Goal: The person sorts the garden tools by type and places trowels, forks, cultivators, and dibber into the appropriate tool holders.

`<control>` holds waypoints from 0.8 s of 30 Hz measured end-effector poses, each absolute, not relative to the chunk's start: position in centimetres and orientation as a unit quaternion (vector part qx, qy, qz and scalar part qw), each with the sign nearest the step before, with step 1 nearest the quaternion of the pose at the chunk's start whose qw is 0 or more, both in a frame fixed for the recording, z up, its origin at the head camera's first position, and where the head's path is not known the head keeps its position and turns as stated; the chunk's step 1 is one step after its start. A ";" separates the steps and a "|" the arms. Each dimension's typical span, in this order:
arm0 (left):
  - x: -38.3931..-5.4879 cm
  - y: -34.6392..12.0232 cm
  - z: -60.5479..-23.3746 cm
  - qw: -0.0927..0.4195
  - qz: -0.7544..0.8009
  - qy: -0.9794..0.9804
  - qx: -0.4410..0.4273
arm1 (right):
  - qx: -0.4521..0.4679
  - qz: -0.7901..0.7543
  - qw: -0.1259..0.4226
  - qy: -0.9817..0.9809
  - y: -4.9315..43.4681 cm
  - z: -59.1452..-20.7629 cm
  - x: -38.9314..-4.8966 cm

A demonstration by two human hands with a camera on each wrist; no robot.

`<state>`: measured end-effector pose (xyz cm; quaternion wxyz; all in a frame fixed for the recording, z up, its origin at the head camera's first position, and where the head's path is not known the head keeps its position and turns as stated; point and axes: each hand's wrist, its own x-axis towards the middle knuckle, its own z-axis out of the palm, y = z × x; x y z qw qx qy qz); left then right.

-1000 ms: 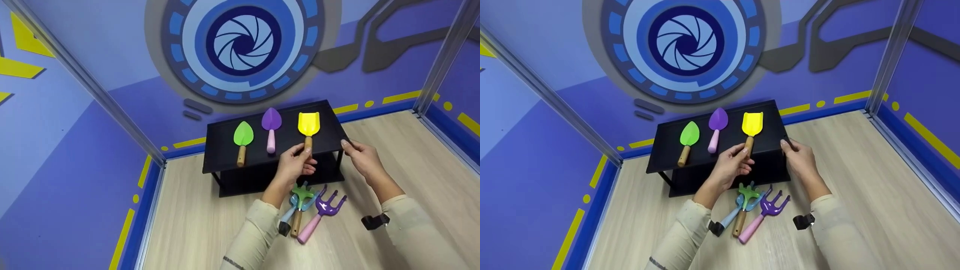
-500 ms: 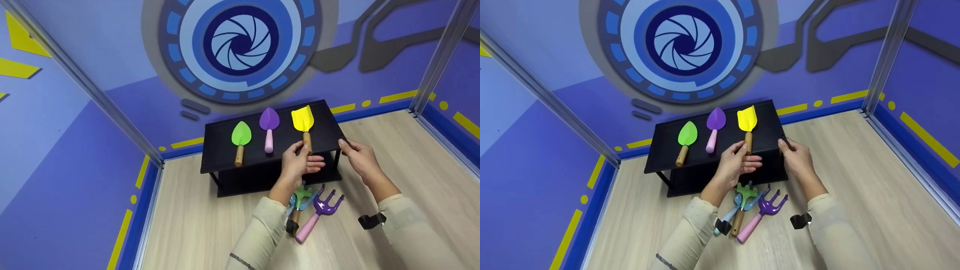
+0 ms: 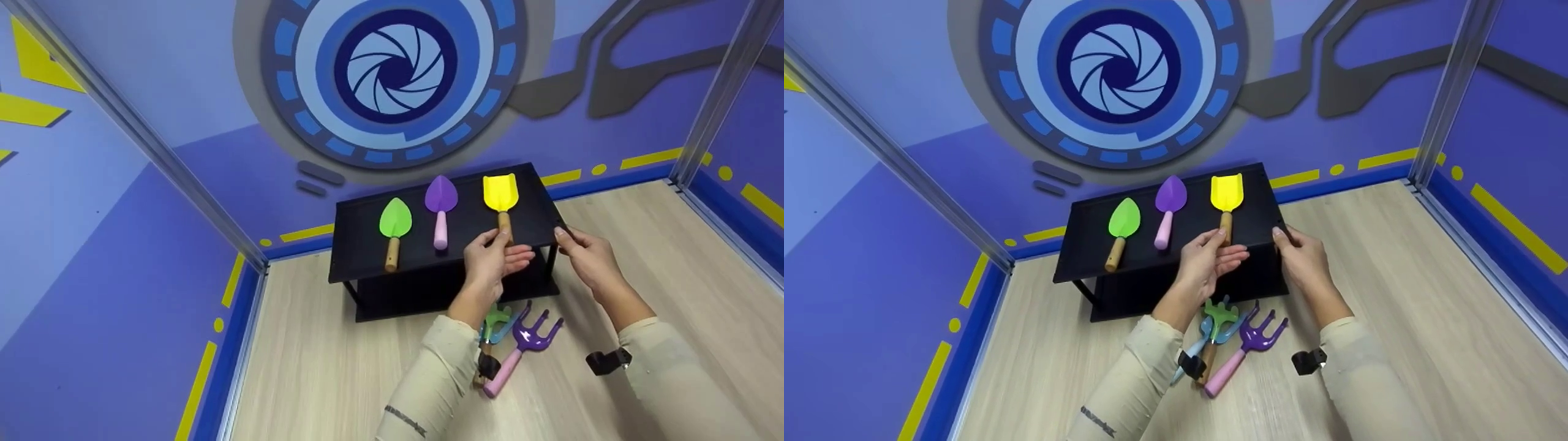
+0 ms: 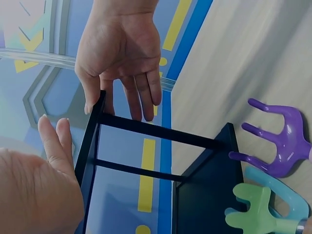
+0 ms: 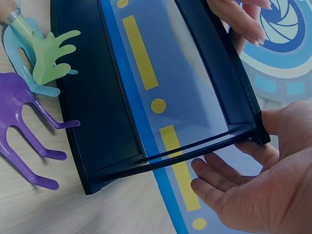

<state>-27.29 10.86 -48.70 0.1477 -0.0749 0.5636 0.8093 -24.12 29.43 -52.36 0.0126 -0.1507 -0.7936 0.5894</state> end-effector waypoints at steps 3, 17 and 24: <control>-27.5 11.3 -48.4 0.148 0.814 0.556 -0.081 | -0.149 0.588 0.012 -0.795 29.5 -52.3 -24.1; -28.7 11.4 -48.2 0.201 0.834 0.506 -0.089 | -0.143 0.592 0.015 -0.793 29.7 -52.4 -24.0; -29.0 11.1 -48.4 0.217 0.839 0.493 -0.077 | -0.148 0.606 0.010 -0.781 29.5 -52.5 -24.2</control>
